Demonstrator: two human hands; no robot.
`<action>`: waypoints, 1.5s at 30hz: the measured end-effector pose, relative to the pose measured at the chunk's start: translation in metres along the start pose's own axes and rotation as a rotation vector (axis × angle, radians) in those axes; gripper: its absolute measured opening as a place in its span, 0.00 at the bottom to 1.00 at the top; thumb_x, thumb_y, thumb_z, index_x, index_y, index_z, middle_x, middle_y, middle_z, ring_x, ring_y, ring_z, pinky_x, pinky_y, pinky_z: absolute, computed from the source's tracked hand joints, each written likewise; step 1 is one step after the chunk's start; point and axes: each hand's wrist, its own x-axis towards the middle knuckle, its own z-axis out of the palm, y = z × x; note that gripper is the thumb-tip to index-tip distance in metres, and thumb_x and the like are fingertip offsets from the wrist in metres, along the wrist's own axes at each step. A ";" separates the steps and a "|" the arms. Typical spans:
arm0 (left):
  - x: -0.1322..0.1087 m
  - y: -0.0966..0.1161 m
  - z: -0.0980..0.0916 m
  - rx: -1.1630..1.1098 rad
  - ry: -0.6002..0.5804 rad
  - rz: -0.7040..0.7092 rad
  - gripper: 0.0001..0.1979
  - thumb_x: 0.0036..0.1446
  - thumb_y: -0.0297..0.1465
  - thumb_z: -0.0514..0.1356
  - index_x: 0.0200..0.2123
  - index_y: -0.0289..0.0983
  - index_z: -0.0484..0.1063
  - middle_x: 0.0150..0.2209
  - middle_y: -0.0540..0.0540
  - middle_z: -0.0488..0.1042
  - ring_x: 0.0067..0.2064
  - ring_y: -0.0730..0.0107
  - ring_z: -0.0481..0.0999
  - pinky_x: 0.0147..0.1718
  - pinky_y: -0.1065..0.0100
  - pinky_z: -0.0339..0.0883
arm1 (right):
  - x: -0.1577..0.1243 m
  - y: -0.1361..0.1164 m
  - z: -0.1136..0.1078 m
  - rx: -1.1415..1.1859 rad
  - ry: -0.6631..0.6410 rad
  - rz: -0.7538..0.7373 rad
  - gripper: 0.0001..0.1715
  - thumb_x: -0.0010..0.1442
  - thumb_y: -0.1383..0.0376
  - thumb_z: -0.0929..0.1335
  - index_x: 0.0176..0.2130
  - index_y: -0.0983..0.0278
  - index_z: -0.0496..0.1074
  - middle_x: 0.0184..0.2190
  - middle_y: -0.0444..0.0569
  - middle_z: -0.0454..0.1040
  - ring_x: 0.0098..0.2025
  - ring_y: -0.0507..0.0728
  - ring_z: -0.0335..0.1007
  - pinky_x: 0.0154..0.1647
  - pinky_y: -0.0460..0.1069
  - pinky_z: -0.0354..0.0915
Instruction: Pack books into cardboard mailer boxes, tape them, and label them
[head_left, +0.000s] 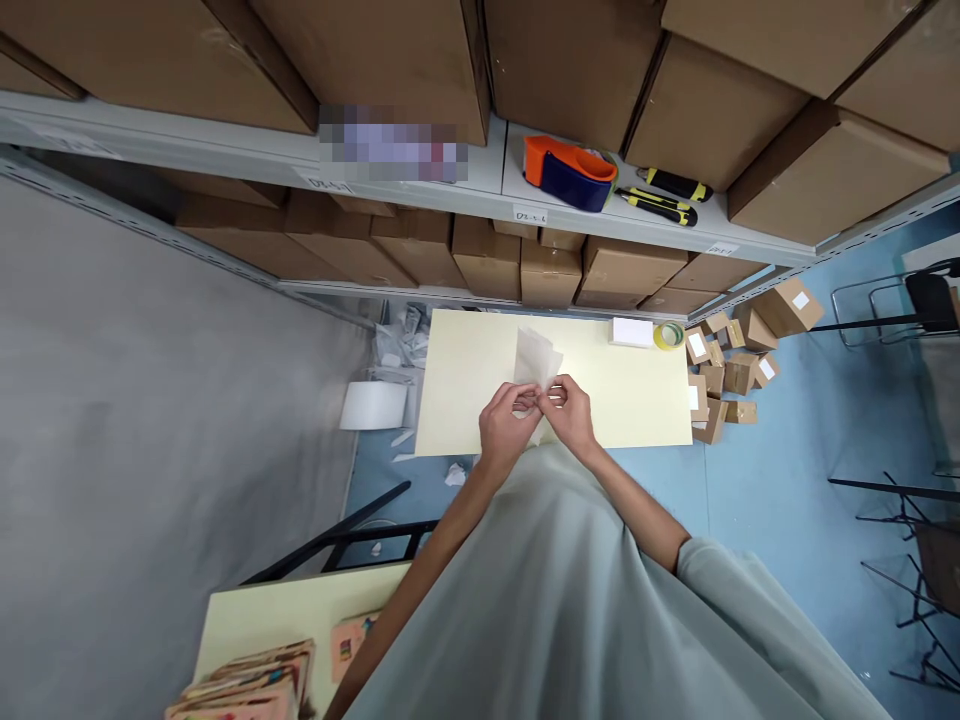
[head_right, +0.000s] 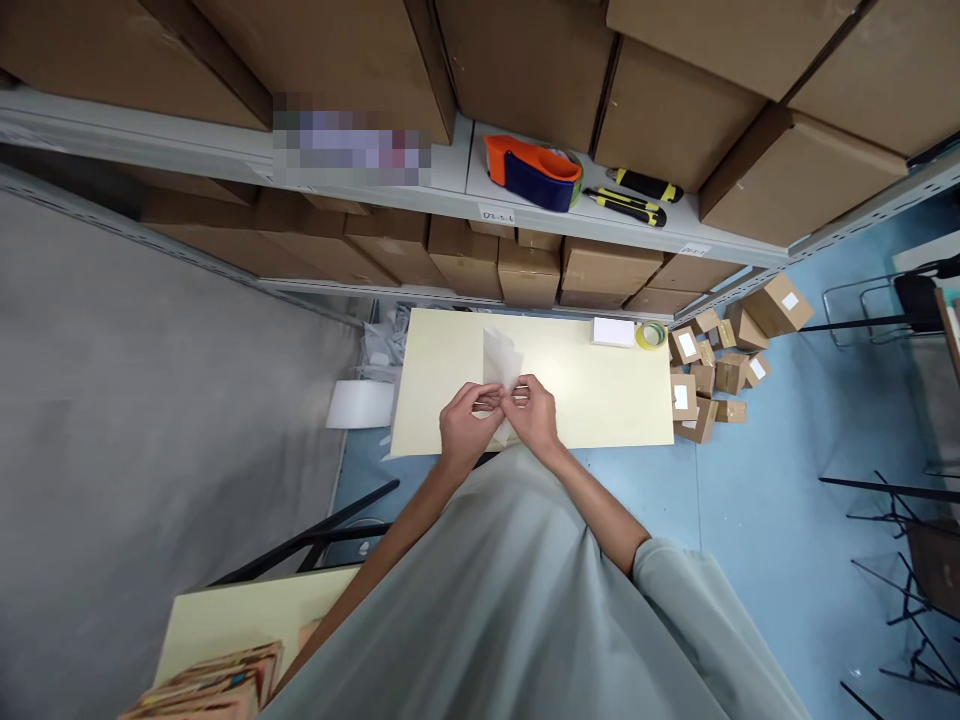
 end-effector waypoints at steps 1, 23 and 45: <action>0.001 0.000 -0.003 -0.034 -0.036 0.003 0.11 0.61 0.36 0.67 0.45 0.40 0.82 0.40 0.47 0.80 0.36 0.68 0.81 0.42 0.65 0.80 | 0.002 0.001 -0.003 0.047 -0.009 0.007 0.19 0.58 0.49 0.75 0.39 0.58 0.71 0.36 0.46 0.81 0.39 0.58 0.82 0.41 0.51 0.77; 0.023 -0.033 -0.064 -0.513 -0.100 -0.529 0.33 0.43 0.55 0.79 0.42 0.36 0.82 0.45 0.39 0.87 0.49 0.53 0.84 0.53 0.57 0.77 | 0.005 -0.019 -0.010 -0.012 0.087 -0.063 0.19 0.62 0.51 0.74 0.47 0.59 0.78 0.52 0.53 0.81 0.45 0.57 0.79 0.47 0.53 0.75; 0.099 -0.181 -0.135 -0.297 -0.001 -0.607 0.26 0.49 0.44 0.70 0.48 0.35 0.81 0.48 0.36 0.85 0.51 0.51 0.84 0.51 0.56 0.78 | 0.112 0.068 0.150 0.110 -0.010 0.313 0.20 0.45 0.53 0.80 0.34 0.61 0.78 0.32 0.45 0.81 0.34 0.55 0.76 0.37 0.50 0.74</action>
